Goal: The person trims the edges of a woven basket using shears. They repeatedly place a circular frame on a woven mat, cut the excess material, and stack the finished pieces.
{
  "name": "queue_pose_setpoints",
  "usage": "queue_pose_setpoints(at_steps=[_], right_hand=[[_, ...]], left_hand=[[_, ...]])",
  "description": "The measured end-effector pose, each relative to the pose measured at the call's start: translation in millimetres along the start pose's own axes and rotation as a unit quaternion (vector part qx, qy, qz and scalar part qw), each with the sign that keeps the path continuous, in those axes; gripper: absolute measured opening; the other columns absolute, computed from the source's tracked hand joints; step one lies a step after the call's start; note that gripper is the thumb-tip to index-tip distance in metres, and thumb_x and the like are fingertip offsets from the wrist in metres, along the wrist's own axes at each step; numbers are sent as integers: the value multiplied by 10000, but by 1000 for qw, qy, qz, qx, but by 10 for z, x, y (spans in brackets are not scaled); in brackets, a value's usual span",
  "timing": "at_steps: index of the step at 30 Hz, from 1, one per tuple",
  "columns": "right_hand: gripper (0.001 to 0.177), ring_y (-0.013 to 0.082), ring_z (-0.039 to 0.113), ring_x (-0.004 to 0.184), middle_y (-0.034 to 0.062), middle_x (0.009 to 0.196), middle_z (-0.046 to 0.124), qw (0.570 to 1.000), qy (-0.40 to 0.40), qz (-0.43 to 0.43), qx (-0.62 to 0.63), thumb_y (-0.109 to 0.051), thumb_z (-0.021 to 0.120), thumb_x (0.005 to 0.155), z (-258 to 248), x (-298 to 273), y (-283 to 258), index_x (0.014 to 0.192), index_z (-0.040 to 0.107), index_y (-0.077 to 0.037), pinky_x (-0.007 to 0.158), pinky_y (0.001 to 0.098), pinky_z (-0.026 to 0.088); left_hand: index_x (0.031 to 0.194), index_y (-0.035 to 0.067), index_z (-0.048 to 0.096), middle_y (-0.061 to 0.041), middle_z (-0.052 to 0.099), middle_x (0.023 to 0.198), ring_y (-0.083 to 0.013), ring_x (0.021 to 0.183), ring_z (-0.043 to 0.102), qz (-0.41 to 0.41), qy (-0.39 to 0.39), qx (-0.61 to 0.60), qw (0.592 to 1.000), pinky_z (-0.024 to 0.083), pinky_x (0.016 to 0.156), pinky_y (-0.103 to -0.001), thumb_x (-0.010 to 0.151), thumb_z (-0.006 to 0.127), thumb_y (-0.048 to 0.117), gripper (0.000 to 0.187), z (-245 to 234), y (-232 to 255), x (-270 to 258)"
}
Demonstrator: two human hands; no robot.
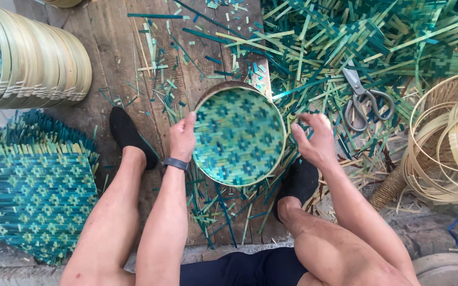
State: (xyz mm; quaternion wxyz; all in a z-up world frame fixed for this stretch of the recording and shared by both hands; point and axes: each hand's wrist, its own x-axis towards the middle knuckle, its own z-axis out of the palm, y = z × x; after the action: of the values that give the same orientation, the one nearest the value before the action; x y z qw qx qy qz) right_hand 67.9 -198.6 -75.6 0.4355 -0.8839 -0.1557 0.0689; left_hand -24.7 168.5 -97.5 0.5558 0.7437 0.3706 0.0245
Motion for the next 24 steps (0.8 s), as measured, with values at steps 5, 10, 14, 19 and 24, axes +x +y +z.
queue_pose_setpoints(at_steps=[5,10,14,19,24], right_hand=[[394,270,650,835,148,983,656,996,-74,-3,50,-197,820,844,-178,517,-475,1179,701,-28,695,380,523],[83,238,688,752,93,882,679,997,-21,-80,6,-131,795,905,-73,662,-621,950,755,-75,676,346,538],[66,174,670,705,80,873,673,995,65,-65,41,-80,749,968,48,505,-419,954,714,-26,633,328,536],[202,161,607,694,65,869,634,877,284,194,336,-193,667,1068,-64,567,208,1117,639,1,625,368,539],[527,308,596,1112,201,1270,567,964,220,70,-131,-163,794,945,-187,118,739,1373,546,20,937,459,513]], left_hand=[[970,-28,755,76,658,780,-20,736,516,31,-156,-10,987,468,662,-235,1012,634,395,442,319,128,-74],[924,-55,719,67,467,696,-52,686,372,33,-175,40,983,353,585,-276,1038,653,391,465,410,363,-91],[1033,-15,731,90,524,665,-19,682,423,90,-198,56,974,407,584,-244,1008,643,404,429,423,377,-6],[1003,-60,731,45,550,768,-60,765,453,108,-153,65,980,416,661,-277,1076,645,407,480,422,218,228],[1104,-9,754,-25,646,845,-99,822,566,159,-70,94,980,491,734,-288,1047,635,445,472,240,352,439]])
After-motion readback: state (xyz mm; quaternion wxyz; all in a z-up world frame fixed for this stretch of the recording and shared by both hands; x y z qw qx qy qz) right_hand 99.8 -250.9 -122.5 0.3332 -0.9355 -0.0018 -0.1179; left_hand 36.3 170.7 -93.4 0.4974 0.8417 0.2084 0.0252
